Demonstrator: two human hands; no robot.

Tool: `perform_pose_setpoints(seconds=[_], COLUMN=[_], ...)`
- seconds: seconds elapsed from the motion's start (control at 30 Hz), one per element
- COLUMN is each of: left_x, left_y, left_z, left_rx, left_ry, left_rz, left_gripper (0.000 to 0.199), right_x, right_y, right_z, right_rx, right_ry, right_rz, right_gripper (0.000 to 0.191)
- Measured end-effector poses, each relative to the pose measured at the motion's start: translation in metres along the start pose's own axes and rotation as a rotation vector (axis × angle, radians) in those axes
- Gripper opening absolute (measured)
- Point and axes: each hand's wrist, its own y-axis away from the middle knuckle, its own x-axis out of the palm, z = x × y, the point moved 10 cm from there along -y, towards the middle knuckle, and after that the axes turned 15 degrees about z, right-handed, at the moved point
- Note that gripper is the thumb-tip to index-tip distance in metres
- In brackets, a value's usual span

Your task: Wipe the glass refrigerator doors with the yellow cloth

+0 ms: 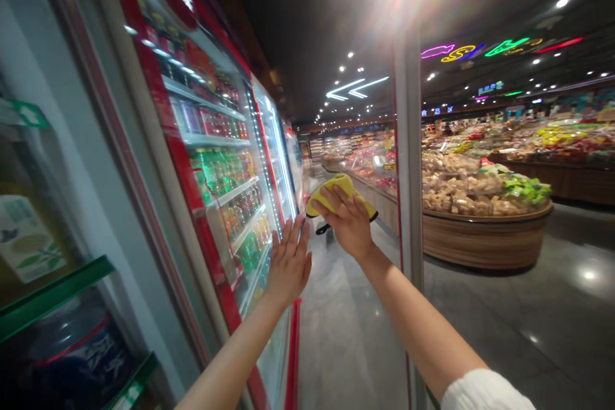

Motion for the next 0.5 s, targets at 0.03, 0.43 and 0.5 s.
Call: perform_pose_setpoints(seconds=[0.03, 0.43, 0.5], left_x=[0.001, 0.019, 0.02], left_y=[-0.005, -0.037, -0.041], left_z=[-0.005, -0.046, -0.052], left_rx=[0.013, 0.1, 0.108], left_ry=[0.005, 0.008, 0.019], left_rz=[-0.004, -0.032, -0.04], left_gripper=[0.085, 0.082, 0.082], right_x=[-0.004, -0.004, -0.012], right_y=[0.0, 0.021, 0.02], right_z=[-0.011, -0.045, -0.068], right_rx=[0.021, 0.084, 0.167], right_ry=[0.0, 0.034, 0.049], right_rz=[-0.006, 0.032, -0.008], right_gripper=[0.056, 0.055, 0.056])
